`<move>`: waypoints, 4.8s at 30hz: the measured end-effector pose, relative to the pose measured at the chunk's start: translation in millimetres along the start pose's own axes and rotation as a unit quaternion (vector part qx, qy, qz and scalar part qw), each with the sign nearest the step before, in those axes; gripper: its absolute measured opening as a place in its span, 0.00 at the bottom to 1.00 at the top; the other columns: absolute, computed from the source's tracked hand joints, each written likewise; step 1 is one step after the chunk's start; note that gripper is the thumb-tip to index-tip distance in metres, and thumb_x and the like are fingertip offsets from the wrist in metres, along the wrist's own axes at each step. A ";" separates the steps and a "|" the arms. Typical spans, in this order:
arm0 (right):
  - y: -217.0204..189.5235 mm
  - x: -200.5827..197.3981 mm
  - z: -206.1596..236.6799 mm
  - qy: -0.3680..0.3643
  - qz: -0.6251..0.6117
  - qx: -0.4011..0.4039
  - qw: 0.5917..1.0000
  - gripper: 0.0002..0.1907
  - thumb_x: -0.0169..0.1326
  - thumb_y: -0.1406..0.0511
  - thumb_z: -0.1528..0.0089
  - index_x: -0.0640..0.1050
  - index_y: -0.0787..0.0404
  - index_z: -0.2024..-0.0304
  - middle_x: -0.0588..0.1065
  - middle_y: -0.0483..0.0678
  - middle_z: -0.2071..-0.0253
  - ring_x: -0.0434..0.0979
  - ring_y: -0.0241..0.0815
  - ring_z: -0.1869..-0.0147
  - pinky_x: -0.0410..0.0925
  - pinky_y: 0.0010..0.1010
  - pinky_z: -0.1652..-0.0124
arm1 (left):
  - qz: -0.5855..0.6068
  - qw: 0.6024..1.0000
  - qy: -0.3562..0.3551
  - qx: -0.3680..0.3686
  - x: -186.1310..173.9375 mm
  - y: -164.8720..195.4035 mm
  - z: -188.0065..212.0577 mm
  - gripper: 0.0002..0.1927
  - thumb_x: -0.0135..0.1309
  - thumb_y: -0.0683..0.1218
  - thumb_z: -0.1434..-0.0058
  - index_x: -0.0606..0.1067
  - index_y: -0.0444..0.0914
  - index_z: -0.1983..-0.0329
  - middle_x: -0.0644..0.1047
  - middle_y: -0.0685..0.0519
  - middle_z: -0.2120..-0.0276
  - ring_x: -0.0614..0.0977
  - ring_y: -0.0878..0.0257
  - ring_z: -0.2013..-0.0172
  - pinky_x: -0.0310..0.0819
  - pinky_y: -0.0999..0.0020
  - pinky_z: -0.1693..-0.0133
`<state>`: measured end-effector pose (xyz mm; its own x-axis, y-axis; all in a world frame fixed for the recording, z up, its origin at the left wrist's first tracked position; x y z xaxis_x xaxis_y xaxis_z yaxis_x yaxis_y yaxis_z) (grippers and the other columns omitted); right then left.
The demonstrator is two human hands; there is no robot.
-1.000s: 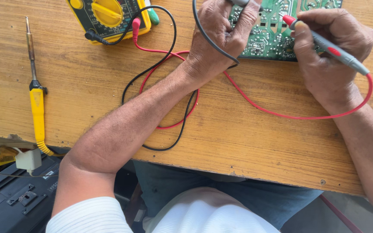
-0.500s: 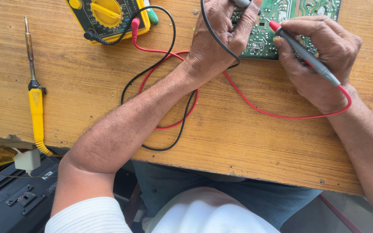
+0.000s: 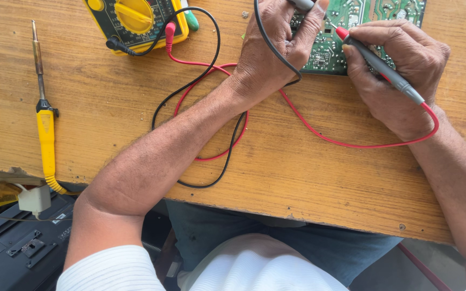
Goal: The person uses a multimeter to test various points on a green circuit board. They hold the red and black probes and touch them to different solder joints and traces across the board while seated at a wooden workbench.
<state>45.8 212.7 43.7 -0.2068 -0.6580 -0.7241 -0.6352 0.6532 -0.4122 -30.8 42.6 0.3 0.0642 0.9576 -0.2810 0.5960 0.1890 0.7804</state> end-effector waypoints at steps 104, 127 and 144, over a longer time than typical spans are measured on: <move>6.3 1.2 5.7 -0.011 -0.006 0.021 1.000 0.08 0.60 0.79 0.31 0.78 0.70 0.49 0.79 0.56 0.51 0.82 0.46 0.51 0.74 0.28 0.50 | 0.020 0.998 0.007 -0.065 9.4 -15.1 -0.6 0.09 0.56 0.47 0.29 0.76 0.37 0.62 0.78 0.54 0.72 0.83 0.62 0.72 0.75 0.64 0.65; 1.0 1.1 3.1 -0.012 0.021 0.000 1.000 0.08 0.60 0.78 0.31 0.79 0.70 0.50 0.79 0.55 0.52 0.82 0.45 0.52 0.73 0.29 0.51 | 0.005 0.999 0.026 -0.034 6.7 -9.2 0.5 0.10 0.56 0.47 0.28 0.75 0.38 0.64 0.77 0.55 0.72 0.80 0.63 0.71 0.75 0.65 0.64; -1.1 2.6 1.9 -0.019 0.029 0.000 0.999 0.08 0.60 0.78 0.32 0.79 0.69 0.51 0.79 0.55 0.53 0.81 0.45 0.53 0.72 0.29 0.52 | -0.028 0.998 0.041 -0.025 8.3 -12.0 0.6 0.08 0.57 0.49 0.30 0.78 0.40 0.62 0.78 0.56 0.70 0.80 0.61 0.64 0.75 0.64 0.57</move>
<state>47.4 211.0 41.3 -0.2139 -0.6044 -0.7674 -0.6235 0.6893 -0.3690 -36.9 48.2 -11.7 -0.0346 0.9593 -0.2803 0.5555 0.2516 0.7925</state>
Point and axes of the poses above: each hand's wrist, its own z-axis away from the middle knuckle, its own x-axis out of the palm, y = z × x, the point moved 7 cm from there along -z, towards the middle knuckle
